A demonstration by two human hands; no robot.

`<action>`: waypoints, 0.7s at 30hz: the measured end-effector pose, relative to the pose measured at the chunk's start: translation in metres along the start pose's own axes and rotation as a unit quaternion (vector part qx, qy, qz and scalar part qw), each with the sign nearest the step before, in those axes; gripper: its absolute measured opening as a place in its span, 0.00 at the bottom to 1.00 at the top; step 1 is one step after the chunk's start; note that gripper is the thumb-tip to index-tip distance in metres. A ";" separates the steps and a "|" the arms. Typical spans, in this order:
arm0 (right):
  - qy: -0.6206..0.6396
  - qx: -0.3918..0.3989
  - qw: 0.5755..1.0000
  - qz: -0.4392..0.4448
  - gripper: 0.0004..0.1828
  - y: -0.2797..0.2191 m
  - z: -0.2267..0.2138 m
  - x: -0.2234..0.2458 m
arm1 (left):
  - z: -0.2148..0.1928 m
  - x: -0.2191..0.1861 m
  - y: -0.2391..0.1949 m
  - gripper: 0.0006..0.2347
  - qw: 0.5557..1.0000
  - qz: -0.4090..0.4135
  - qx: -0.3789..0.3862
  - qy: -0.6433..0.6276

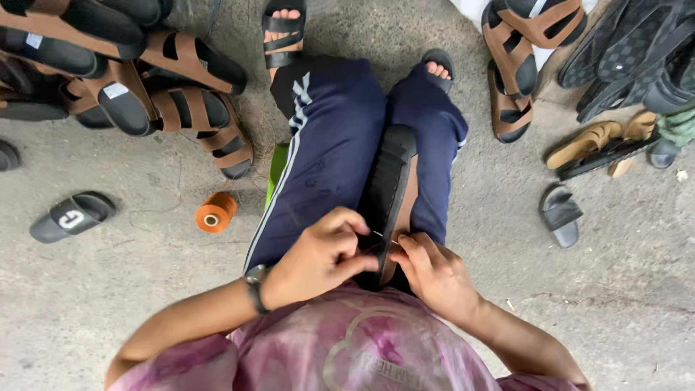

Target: The person sits on the ground and sews a brown sandal using a needle and thread. They pull the thread through the sole repeatedly, then cut the thread with a lighter and place the sandal aside.

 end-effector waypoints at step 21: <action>0.113 0.036 0.988 -0.103 0.16 -0.013 -0.038 -0.022 | 0.035 -0.016 0.002 0.06 0.971 0.209 0.062 0.099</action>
Point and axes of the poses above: each hand's wrist, its own y-axis towards the middle knuckle, its own z-axis out of the palm, x = y × z, the point moved 4 cm from there along y, towards the middle knuckle, and after that the axes turned 14 degrees about -y, right-handed, at the moved point
